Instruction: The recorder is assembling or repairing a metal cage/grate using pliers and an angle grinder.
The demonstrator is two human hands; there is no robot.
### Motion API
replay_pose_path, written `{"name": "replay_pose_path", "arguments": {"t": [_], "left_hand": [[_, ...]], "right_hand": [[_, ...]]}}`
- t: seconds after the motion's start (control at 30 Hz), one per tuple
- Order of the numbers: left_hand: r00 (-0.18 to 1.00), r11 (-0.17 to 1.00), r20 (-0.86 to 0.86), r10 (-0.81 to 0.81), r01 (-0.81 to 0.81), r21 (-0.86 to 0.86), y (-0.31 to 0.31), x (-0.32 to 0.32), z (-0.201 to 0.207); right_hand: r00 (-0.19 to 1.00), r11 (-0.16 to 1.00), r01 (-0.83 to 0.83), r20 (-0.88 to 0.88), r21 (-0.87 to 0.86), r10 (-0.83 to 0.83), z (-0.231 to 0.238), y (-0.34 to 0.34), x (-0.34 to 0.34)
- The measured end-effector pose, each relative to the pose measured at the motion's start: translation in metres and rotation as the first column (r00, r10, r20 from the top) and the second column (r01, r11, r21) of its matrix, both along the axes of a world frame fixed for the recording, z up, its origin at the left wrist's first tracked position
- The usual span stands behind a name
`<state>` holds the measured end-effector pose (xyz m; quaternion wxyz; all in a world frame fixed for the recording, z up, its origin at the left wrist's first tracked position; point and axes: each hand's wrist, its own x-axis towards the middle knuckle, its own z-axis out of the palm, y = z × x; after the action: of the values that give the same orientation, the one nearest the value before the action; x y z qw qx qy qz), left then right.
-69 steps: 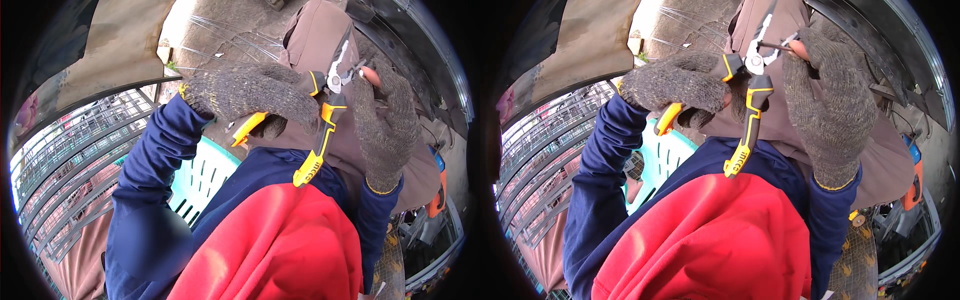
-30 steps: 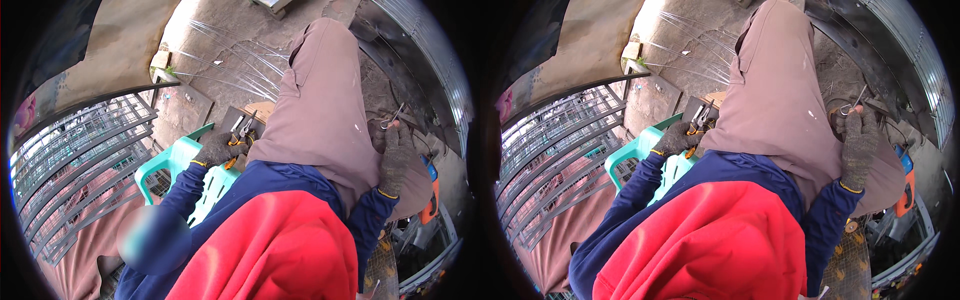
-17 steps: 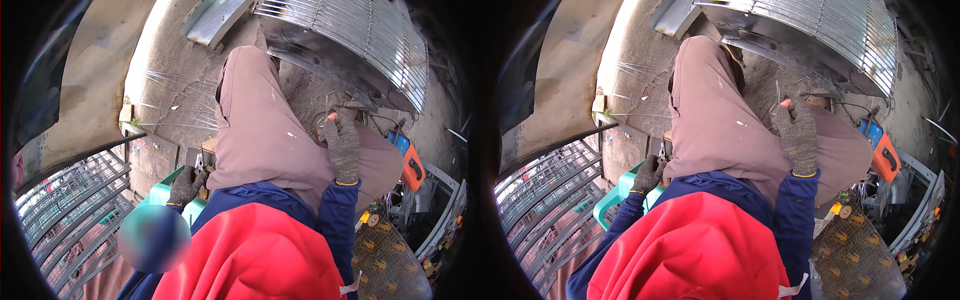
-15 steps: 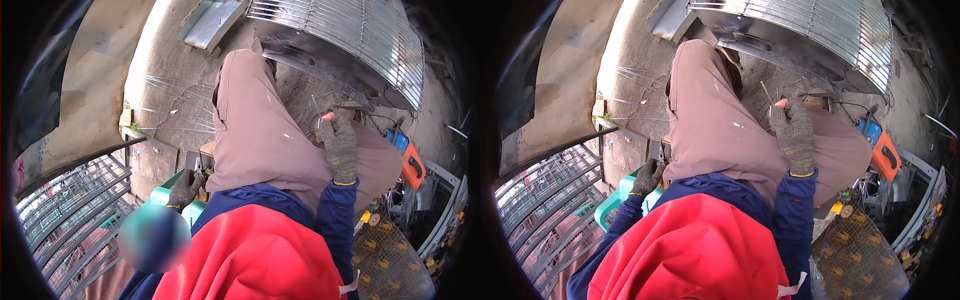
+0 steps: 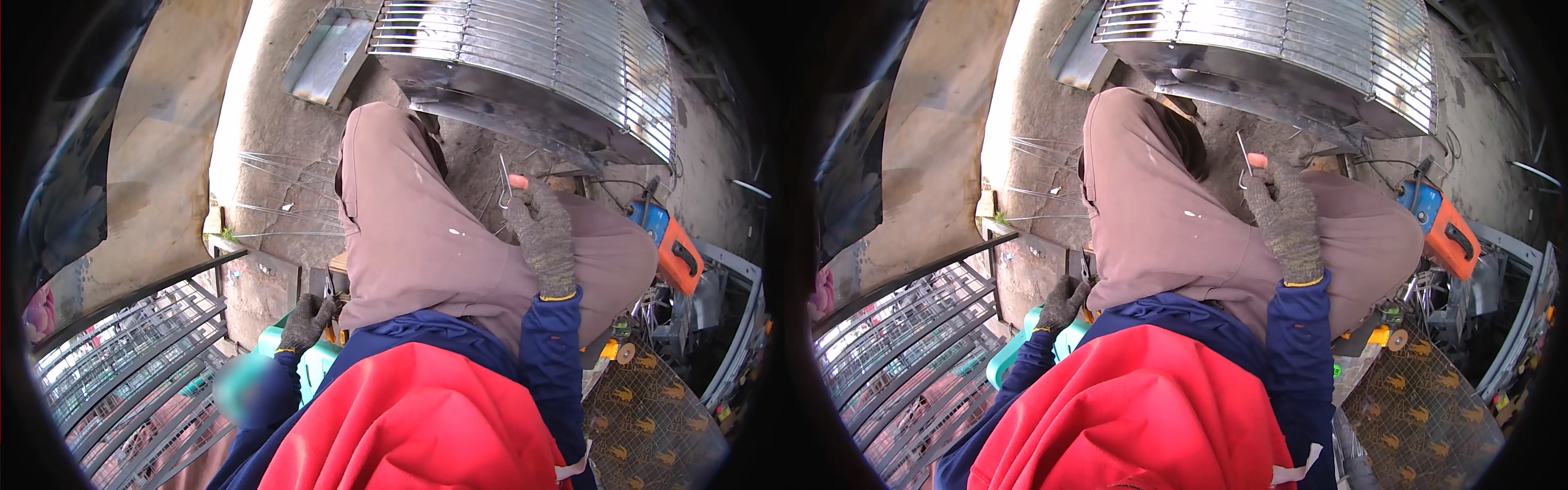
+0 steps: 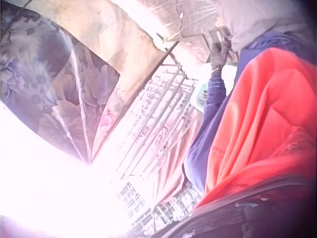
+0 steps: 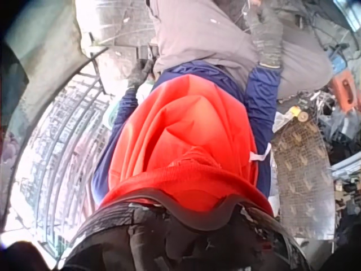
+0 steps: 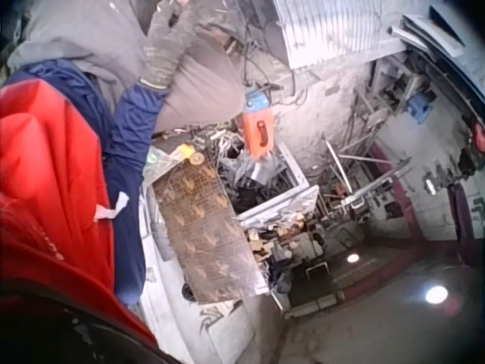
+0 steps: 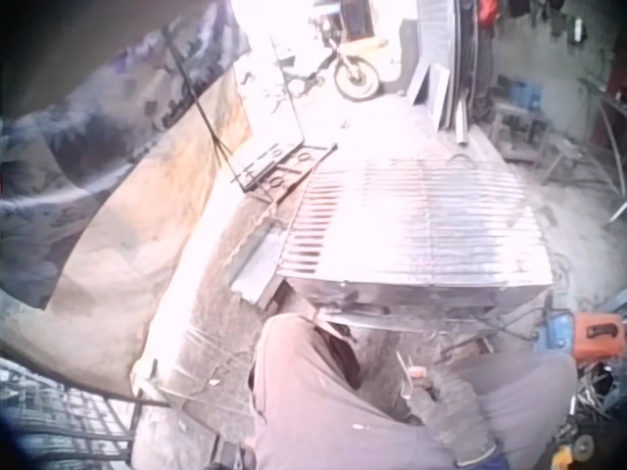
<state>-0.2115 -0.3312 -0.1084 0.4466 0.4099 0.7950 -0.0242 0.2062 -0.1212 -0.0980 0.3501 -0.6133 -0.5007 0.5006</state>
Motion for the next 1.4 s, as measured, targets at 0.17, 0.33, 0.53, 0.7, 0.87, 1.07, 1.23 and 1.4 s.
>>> {"name": "replay_pose_path", "arguments": {"t": [0.17,0.33,0.53,0.7,0.87,1.07,1.23,1.4], "left_hand": [[0.992,0.983,-0.116,-0.056,0.075,0.167,0.027,-0.008,0.007],[0.976,0.657,-0.150,0.160,0.008,0.754,0.161,-0.006,0.028],[0.757,0.487,0.602,-0.255,-0.437,0.756,0.351,0.078,0.054],[0.503,0.511,0.819,-0.276,-0.645,0.569,0.402,0.123,0.020],[0.778,0.337,0.532,-0.335,-0.428,0.839,0.403,0.121,0.007],[0.703,0.331,0.588,-0.399,-0.488,0.808,0.388,0.135,0.042],[0.698,0.359,0.622,-0.354,-0.513,0.780,0.386,0.139,0.055],[0.650,0.395,0.684,-0.332,-0.563,0.726,0.385,0.133,0.042]], "right_hand": [[1.000,1.000,0.006,0.030,0.021,-0.007,0.003,0.002,-0.002],[0.992,0.996,0.080,-0.091,-0.050,-0.084,0.016,0.009,-0.018],[0.962,0.991,0.111,-0.241,-0.069,-0.125,0.034,0.024,-0.052],[0.909,0.980,0.163,-0.371,-0.112,-0.193,0.026,0.025,-0.069],[0.804,0.952,0.224,-0.513,-0.207,-0.300,0.014,0.026,-0.079],[0.905,0.980,0.163,-0.377,-0.118,-0.196,0.030,0.042,-0.089],[0.876,0.976,0.148,-0.436,-0.161,-0.205,0.052,0.050,-0.097],[0.767,0.976,0.133,-0.606,-0.173,-0.212,0.050,0.060,-0.108]]}}
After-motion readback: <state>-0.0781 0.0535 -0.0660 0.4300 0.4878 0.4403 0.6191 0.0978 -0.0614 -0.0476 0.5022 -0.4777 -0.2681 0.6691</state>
